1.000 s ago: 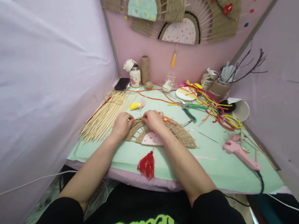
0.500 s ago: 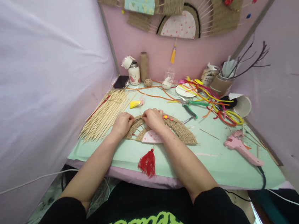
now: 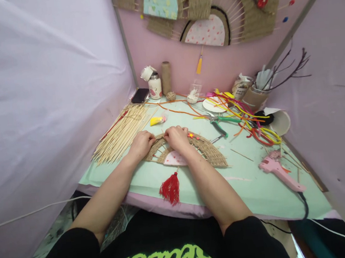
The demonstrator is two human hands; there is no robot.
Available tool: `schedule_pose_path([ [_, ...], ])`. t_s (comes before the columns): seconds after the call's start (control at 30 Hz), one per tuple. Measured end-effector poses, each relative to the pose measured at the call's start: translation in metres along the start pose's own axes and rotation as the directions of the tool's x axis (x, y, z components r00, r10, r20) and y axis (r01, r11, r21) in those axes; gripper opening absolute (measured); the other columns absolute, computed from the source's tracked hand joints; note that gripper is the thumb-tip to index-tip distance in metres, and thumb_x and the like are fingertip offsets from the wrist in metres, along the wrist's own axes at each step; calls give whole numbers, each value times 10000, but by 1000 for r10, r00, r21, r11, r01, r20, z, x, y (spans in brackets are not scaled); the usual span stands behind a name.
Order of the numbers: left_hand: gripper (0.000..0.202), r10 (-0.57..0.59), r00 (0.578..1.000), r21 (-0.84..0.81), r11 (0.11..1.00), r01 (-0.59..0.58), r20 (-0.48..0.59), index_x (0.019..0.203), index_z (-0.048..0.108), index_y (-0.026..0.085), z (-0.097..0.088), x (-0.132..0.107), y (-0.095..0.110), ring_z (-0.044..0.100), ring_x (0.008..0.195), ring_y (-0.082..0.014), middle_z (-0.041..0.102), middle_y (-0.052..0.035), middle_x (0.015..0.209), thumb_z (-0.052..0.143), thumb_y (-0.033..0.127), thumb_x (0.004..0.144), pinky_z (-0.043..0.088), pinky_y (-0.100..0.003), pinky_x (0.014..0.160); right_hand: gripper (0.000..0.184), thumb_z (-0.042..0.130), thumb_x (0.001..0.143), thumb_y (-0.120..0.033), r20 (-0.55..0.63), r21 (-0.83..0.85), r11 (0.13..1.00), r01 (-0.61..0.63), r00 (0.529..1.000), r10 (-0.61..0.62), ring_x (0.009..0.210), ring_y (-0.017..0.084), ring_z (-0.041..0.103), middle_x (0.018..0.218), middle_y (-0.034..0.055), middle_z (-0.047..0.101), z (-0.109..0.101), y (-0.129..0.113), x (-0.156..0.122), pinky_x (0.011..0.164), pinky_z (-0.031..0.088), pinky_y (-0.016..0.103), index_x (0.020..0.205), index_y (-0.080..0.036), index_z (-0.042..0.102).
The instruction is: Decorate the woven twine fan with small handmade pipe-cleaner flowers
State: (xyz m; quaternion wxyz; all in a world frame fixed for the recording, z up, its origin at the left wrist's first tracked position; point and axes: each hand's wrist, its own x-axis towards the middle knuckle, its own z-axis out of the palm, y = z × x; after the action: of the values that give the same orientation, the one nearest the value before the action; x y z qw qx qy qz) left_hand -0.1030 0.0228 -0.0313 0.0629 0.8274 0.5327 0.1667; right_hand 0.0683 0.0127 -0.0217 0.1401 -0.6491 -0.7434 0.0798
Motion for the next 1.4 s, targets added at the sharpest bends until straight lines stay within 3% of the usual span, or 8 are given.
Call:
schedule_pose_path([
  [0.27,166,-12,1000,-76,997,11,-23,791,718,167,0,-1,-2,587,917,-222,680,-89,877,568,217,842,449,-354,866,189,541,864,-227,-7,40,999,-3,1000,4,982,234,535,978,44,712,-7,4,-3,784,252,360,837,-244,728],
  [0.47,274,-30,986,-166,986,2,-163,975,722,182,0,0,-12,573,984,-221,667,-89,965,468,160,875,452,-375,916,255,496,891,-192,-95,81,995,-57,993,65,1032,239,523,1068,60,690,-20,24,-6,791,264,356,950,-260,735],
  [0.63,347,75,978,-185,976,-112,-195,889,760,198,3,0,-17,544,957,-200,629,-77,958,445,68,823,452,-360,905,312,469,900,-153,-55,36,996,83,995,-81,1023,229,505,1068,72,677,-15,16,-8,824,263,366,974,-267,750],
  [0.77,342,145,973,-168,970,-175,-180,835,772,200,4,-2,-16,517,937,-193,615,-70,932,461,60,810,452,-352,883,327,464,920,-168,-3,-19,988,154,988,-155,1012,225,486,1051,69,663,-10,7,-10,833,257,367,1027,-297,745],
  [0.97,336,141,983,-106,982,-154,-116,863,778,224,1,-3,-12,487,939,-200,606,-65,932,465,104,834,444,-355,879,354,447,928,-157,19,-38,975,217,976,-217,986,226,475,1029,77,641,-8,7,-10,809,251,360,1063,-318,732],
  [1.23,312,120,990,-84,989,-125,-69,918,775,235,0,-3,-11,486,957,-204,603,-69,949,482,148,855,435,-350,875,332,452,941,-186,14,-39,977,211,977,-211,998,226,471,1028,80,630,-8,5,-12,831,253,358,1010,-311,751],
  [1.4,275,145,989,-50,988,-146,-26,849,777,242,1,-2,-12,481,952,-212,599,-67,941,508,187,861,423,-344,849,319,469,924,-179,24,-50,973,224,975,-223,986,223,479,1023,75,630,-7,5,-12,832,250,360,994,-304,754],
])
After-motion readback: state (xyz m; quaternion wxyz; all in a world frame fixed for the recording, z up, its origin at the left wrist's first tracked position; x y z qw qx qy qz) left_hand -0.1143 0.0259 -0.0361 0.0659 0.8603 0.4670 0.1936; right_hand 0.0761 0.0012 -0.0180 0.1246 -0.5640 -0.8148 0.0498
